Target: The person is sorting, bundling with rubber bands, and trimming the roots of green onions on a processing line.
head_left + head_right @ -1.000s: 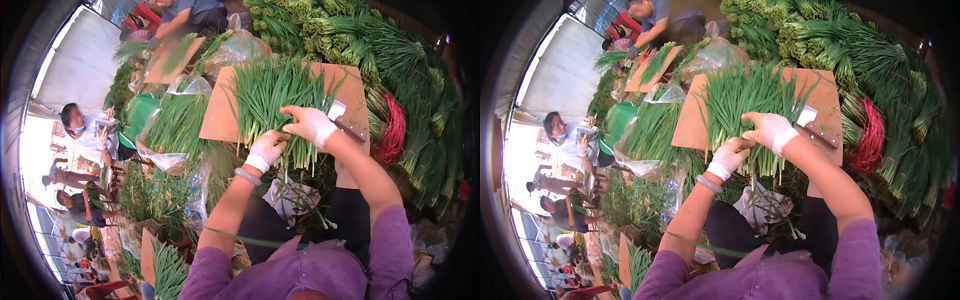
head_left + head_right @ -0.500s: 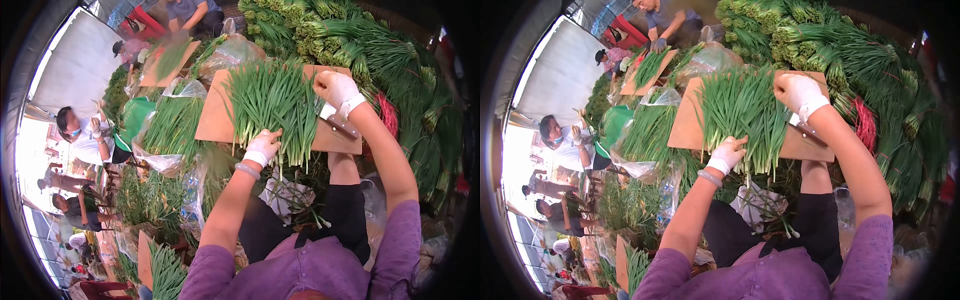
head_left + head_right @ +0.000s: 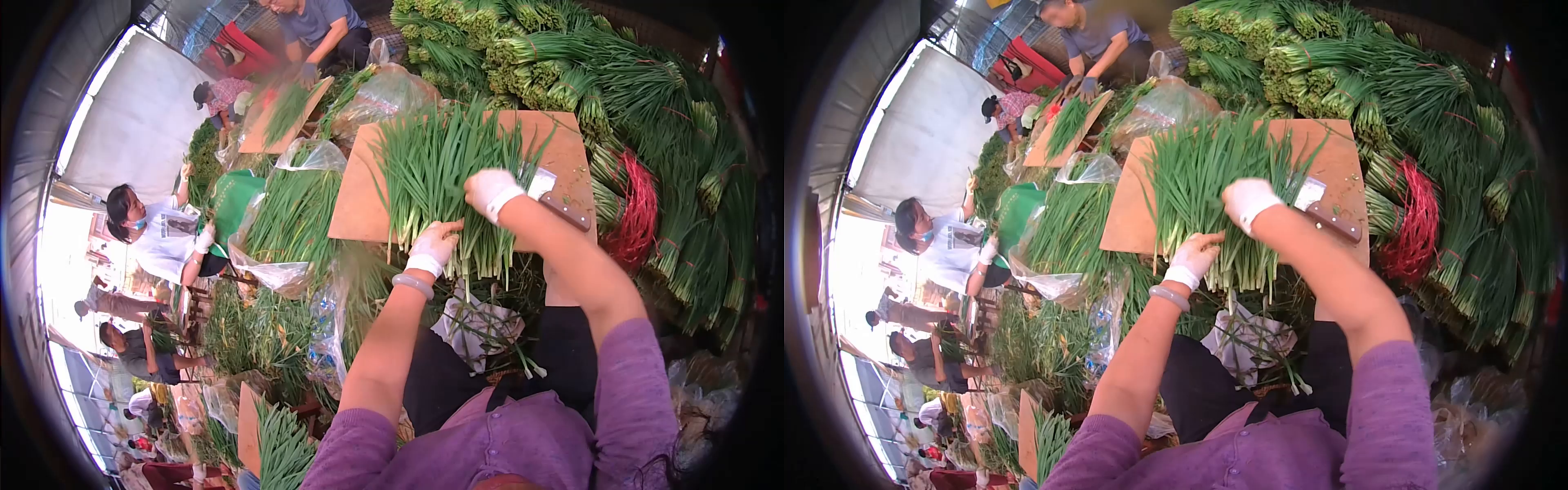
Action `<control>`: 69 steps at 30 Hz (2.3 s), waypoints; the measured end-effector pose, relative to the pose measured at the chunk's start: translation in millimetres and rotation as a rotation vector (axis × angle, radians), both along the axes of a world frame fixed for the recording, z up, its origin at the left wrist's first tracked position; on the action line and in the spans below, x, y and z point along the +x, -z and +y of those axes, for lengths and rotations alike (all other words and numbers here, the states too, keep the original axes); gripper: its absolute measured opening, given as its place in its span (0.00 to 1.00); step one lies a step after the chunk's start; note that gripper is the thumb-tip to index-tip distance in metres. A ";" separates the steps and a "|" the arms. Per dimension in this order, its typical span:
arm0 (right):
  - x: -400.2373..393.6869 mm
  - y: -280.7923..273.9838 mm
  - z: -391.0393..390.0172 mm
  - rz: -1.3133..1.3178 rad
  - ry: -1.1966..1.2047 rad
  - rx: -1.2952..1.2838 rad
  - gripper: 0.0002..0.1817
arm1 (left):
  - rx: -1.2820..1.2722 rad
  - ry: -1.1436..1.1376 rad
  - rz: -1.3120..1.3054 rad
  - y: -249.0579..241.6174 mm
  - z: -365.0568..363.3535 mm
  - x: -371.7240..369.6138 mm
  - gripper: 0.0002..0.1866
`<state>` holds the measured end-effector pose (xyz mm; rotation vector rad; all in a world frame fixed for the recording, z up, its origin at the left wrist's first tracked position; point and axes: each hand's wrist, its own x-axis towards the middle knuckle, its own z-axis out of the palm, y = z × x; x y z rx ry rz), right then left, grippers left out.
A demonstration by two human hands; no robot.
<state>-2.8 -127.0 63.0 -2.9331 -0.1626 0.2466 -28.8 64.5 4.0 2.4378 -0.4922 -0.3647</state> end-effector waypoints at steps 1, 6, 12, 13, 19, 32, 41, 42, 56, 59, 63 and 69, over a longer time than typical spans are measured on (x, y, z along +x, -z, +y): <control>-2.1 -17.3 -8.8 -0.030 -0.021 0.006 0.12 | 0.012 -0.012 0.051 0.3 0.0 1.4 0.17; -13.2 -82.8 -78.3 -0.230 0.260 0.542 0.11 | 0.008 -0.011 -0.057 4.8 -5.3 -2.0 0.16; -77.0 -137.7 -112.1 -0.171 0.198 0.883 0.11 | -0.036 -0.085 0.139 -3.1 -6.0 0.0 0.16; -78.2 -86.2 -115.9 -0.325 -0.355 0.668 0.13 | -0.015 -0.077 0.127 -2.9 -6.4 1.0 0.16; -74.0 -65.9 -101.7 -0.217 0.068 0.091 0.13 | -0.053 -0.091 0.151 0.6 -6.2 -0.4 0.16; 61.5 -10.2 -83.3 -0.225 -0.066 0.136 0.08 | -0.066 -0.021 0.051 9.7 -4.3 0.9 0.16; 91.1 6.4 -109.1 -0.057 0.552 0.997 0.17 | -0.039 -0.036 0.095 12.9 -4.6 3.1 0.14; 91.2 15.2 -101.0 -0.028 0.557 1.023 0.18 | -0.051 -0.010 0.076 14.4 -3.5 3.9 0.14; 16.7 -39.1 -36.7 -0.125 -0.003 1.096 0.07 | -0.515 -0.104 0.202 -61.3 -77.1 42.1 0.24; -17.1 -50.7 -22.7 0.117 0.106 1.260 0.06 | -1.007 -0.264 0.322 -25.4 -94.1 43.7 0.16; -113.9 -47.6 -18.7 0.208 -0.452 1.183 0.11 | -0.572 -0.077 0.465 -27.1 -51.8 63.3 0.11; -170.5 -17.4 -26.0 0.285 -0.577 0.320 0.29 | -0.722 -0.189 0.209 -66.8 -26.0 57.8 0.40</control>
